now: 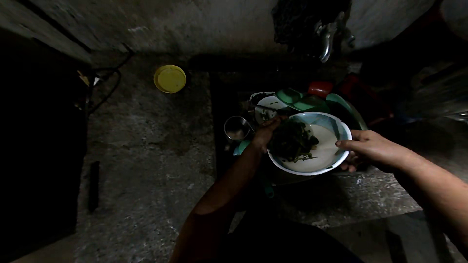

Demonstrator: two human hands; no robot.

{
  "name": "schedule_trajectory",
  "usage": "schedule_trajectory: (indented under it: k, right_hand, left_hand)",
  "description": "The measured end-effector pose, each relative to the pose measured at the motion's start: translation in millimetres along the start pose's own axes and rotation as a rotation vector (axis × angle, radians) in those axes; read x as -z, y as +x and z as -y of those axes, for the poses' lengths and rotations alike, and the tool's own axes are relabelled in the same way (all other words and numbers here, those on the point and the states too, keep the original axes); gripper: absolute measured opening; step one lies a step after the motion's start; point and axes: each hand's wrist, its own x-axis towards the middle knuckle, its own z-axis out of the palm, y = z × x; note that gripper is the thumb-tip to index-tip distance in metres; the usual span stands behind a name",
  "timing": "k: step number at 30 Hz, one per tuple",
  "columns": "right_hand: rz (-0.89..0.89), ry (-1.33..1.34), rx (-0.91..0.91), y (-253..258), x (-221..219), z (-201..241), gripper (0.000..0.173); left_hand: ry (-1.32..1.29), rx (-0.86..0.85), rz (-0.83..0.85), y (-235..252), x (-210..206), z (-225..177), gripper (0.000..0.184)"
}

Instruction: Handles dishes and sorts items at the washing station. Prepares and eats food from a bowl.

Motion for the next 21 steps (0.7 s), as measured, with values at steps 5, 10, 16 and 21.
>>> schedule_trajectory:
  k: [5,10,16,21]
  right_hand:
    - [-0.002,-0.013,0.005,1.1,3.6,-0.6,0.019]
    - [-0.02,-0.035,0.006,-1.1,4.4,4.1,0.021]
    - [-0.026,-0.03,0.028,-0.8,3.6,5.4,0.023]
    - [-0.031,-0.04,0.037,0.4,4.8,6.3,0.025]
  left_hand:
    - [0.025,-0.027,0.014,1.1,-3.0,0.5,0.035]
    - [-0.007,-0.04,0.037,0.2,-4.8,1.3,0.035]
    - [-0.046,-0.002,0.005,0.2,-5.4,4.2,0.034]
    - [-0.065,0.002,0.01,1.0,-4.3,5.9,0.034]
